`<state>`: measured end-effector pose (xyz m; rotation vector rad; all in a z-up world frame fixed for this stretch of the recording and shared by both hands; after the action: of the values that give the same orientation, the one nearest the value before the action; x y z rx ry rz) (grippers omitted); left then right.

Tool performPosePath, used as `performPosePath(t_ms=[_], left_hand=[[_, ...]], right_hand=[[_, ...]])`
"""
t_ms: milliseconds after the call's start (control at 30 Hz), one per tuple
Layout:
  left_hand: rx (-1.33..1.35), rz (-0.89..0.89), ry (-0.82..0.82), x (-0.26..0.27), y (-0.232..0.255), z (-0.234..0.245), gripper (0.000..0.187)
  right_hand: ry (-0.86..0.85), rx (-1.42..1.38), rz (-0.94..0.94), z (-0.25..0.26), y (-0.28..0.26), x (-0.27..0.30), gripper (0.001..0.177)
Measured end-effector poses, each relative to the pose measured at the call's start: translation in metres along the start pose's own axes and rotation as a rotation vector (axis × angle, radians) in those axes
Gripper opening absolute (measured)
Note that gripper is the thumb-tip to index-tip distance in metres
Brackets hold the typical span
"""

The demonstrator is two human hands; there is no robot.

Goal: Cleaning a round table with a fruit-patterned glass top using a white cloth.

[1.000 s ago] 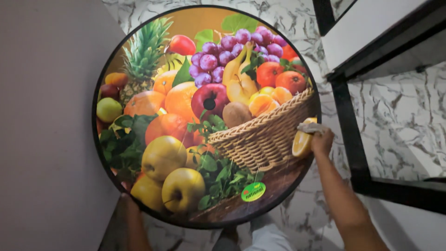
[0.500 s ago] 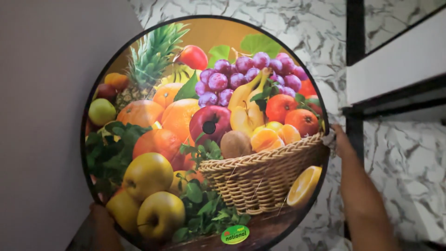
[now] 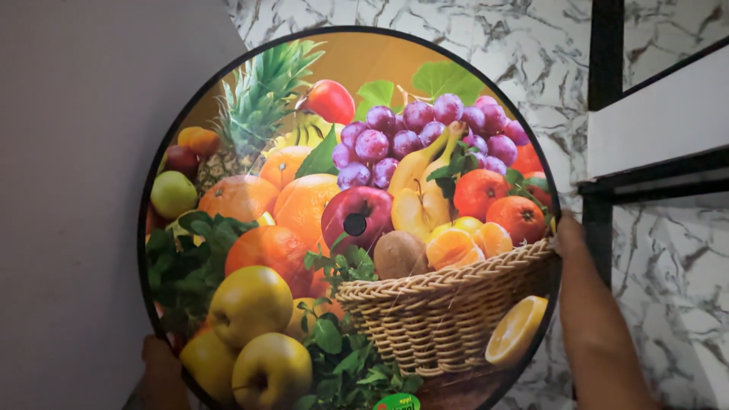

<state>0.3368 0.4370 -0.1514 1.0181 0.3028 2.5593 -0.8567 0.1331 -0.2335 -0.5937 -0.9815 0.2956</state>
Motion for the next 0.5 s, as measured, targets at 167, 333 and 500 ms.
performPosePath(t_ms=[167,333,500], left_hand=[[0.206,-0.028,-0.014,0.021,0.037,0.010,0.043],[0.417,-0.041,-0.039,0.002,0.045,-0.005,0.036],[0.622,0.020,-0.046,-0.007,-0.013,-0.019,0.030]], right_hand=[[-0.103,-0.161,0.110,-0.011,0.003,-0.022,0.045],[-0.110,-0.068,0.302,-0.002,-0.004,-0.050,0.036],[0.102,0.438,0.332,0.028,-0.005,-0.037,0.036]])
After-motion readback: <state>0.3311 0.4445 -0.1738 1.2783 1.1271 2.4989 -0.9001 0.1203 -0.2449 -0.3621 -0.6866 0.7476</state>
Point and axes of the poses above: each hand's wrist, its own x-axis away from the middle knuckle, its own z-axis out of the back of the hand, y = z × x, the point moved 10 cm from there along -x, towards the middle knuckle, and after that the axes turned 12 degrees about -y, right-handed, at the moved point
